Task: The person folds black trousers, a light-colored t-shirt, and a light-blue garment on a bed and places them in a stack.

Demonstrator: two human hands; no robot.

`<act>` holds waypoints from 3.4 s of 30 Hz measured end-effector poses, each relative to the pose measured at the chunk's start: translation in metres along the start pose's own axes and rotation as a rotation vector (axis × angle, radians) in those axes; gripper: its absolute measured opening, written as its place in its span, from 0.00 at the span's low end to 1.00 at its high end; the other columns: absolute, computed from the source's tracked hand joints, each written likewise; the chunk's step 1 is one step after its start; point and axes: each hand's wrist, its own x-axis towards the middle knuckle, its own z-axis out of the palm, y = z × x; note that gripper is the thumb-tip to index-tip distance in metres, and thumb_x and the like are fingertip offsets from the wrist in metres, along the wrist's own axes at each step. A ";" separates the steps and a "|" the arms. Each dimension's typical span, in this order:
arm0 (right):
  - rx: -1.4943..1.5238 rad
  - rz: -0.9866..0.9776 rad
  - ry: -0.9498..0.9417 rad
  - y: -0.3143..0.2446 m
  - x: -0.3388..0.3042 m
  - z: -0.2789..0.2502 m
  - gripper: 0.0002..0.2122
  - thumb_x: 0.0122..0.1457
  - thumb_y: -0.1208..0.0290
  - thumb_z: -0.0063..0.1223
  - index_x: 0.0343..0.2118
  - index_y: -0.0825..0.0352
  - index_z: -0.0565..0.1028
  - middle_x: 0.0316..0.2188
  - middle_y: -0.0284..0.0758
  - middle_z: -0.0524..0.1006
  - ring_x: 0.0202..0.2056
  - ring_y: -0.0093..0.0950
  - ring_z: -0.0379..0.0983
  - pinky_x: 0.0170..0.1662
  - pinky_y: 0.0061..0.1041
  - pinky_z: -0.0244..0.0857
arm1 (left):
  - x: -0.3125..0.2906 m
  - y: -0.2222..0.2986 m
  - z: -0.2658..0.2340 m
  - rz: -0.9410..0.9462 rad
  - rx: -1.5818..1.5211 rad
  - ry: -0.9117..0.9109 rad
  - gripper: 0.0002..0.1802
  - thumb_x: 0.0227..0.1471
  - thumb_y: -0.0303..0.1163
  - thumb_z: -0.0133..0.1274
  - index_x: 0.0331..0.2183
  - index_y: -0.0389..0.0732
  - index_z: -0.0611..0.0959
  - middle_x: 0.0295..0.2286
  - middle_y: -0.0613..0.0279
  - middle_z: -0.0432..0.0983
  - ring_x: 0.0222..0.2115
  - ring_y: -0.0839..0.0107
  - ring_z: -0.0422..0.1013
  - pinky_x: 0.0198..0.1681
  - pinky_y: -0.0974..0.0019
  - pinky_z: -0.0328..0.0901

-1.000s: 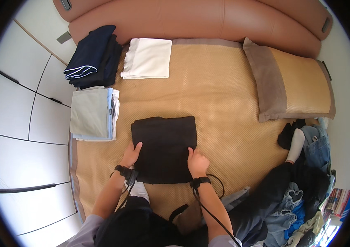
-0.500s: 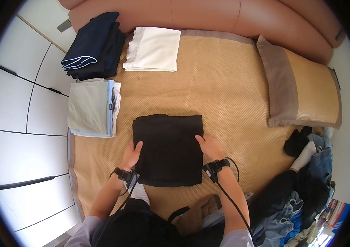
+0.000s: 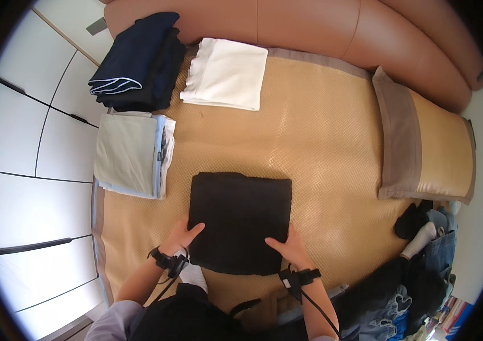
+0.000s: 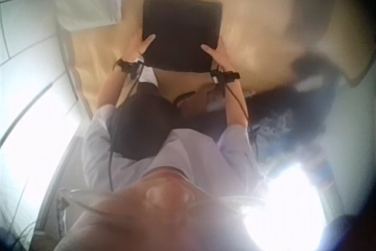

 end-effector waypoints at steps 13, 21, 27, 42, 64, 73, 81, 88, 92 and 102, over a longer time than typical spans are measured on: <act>0.397 -0.211 -0.002 -0.100 0.041 -0.032 0.24 0.48 0.77 0.53 0.49 0.73 0.60 0.44 0.40 0.68 0.46 0.30 0.63 0.50 0.29 0.56 | 0.048 0.058 -0.058 0.342 -0.361 0.260 0.17 0.49 0.32 0.48 0.41 0.33 0.70 0.33 0.51 0.73 0.34 0.63 0.69 0.39 0.67 0.62; 0.416 -0.474 0.135 -0.208 0.146 -0.076 0.22 0.49 0.76 0.52 0.48 0.73 0.61 0.44 0.39 0.68 0.45 0.28 0.64 0.50 0.26 0.57 | 0.161 0.150 -0.141 0.595 -0.493 0.431 0.15 0.49 0.31 0.48 0.38 0.33 0.71 0.32 0.54 0.73 0.34 0.66 0.68 0.39 0.68 0.61; 0.513 -0.411 0.130 -0.262 0.224 -0.094 0.23 0.51 0.72 0.52 0.49 0.73 0.59 0.43 0.40 0.68 0.44 0.29 0.65 0.48 0.25 0.59 | 0.269 0.172 -0.189 0.475 -0.423 0.533 0.18 0.50 0.33 0.48 0.40 0.32 0.70 0.34 0.55 0.72 0.35 0.69 0.67 0.40 0.70 0.61; 0.371 0.000 0.289 -0.179 0.246 -0.015 0.24 0.52 0.62 0.51 0.46 0.75 0.61 0.22 0.38 0.71 0.20 0.24 0.68 0.22 0.22 0.62 | 0.286 0.088 -0.126 0.076 -0.213 0.624 0.29 0.43 0.45 0.54 0.38 0.29 0.73 0.34 0.41 0.72 0.38 0.51 0.69 0.41 0.60 0.63; 1.021 0.111 1.552 0.048 -0.335 -0.129 0.12 0.54 0.73 0.45 0.42 0.65 0.64 0.27 0.34 0.71 0.25 0.21 0.69 0.29 0.20 0.65 | 0.089 0.246 0.006 0.982 0.067 0.087 0.12 0.52 0.26 0.44 0.41 0.37 0.69 0.39 0.60 0.63 0.32 0.74 0.64 0.35 0.72 0.60; 1.052 0.158 2.163 0.109 -0.474 -0.109 0.15 0.48 0.76 0.46 0.41 0.68 0.63 0.28 0.37 0.70 0.18 0.21 0.68 0.19 0.18 0.63 | -0.065 0.389 0.054 1.275 0.130 -0.438 0.07 0.51 0.25 0.44 0.34 0.35 0.72 0.28 0.64 0.69 0.29 0.77 0.65 0.34 0.75 0.60; 1.107 0.306 2.346 0.200 -0.521 -0.128 0.27 0.48 0.65 0.53 0.49 0.68 0.56 0.28 0.38 0.69 0.18 0.23 0.66 0.16 0.20 0.62 | -0.245 0.406 0.125 1.416 0.222 -0.965 0.07 0.46 0.25 0.48 0.31 0.35 0.75 0.27 0.61 0.72 0.28 0.74 0.69 0.33 0.73 0.63; 0.512 0.675 2.370 0.321 -0.550 -0.170 0.31 0.44 0.62 0.56 0.50 0.64 0.56 0.25 0.38 0.71 0.14 0.24 0.65 0.14 0.22 0.60 | -0.270 0.377 0.146 1.554 0.448 -1.160 0.08 0.43 0.24 0.50 0.30 0.34 0.76 0.27 0.57 0.72 0.28 0.67 0.70 0.33 0.70 0.65; 1.169 0.256 2.298 0.291 -0.537 -0.180 0.10 0.45 0.71 0.52 0.31 0.68 0.69 0.19 0.34 0.70 0.13 0.24 0.63 0.14 0.25 0.55 | -0.248 0.376 0.138 1.470 0.411 -1.103 0.07 0.44 0.25 0.49 0.30 0.34 0.77 0.27 0.57 0.73 0.28 0.69 0.70 0.33 0.71 0.65; 0.719 -0.820 1.488 -0.036 -0.489 -0.156 0.04 0.50 0.76 0.44 0.30 0.67 0.68 0.23 0.28 0.67 0.26 0.19 0.65 0.32 0.18 0.60 | -0.231 0.366 0.134 1.201 0.193 -1.094 0.19 0.45 0.27 0.51 0.42 0.39 0.69 0.31 0.63 0.70 0.30 0.75 0.68 0.35 0.71 0.64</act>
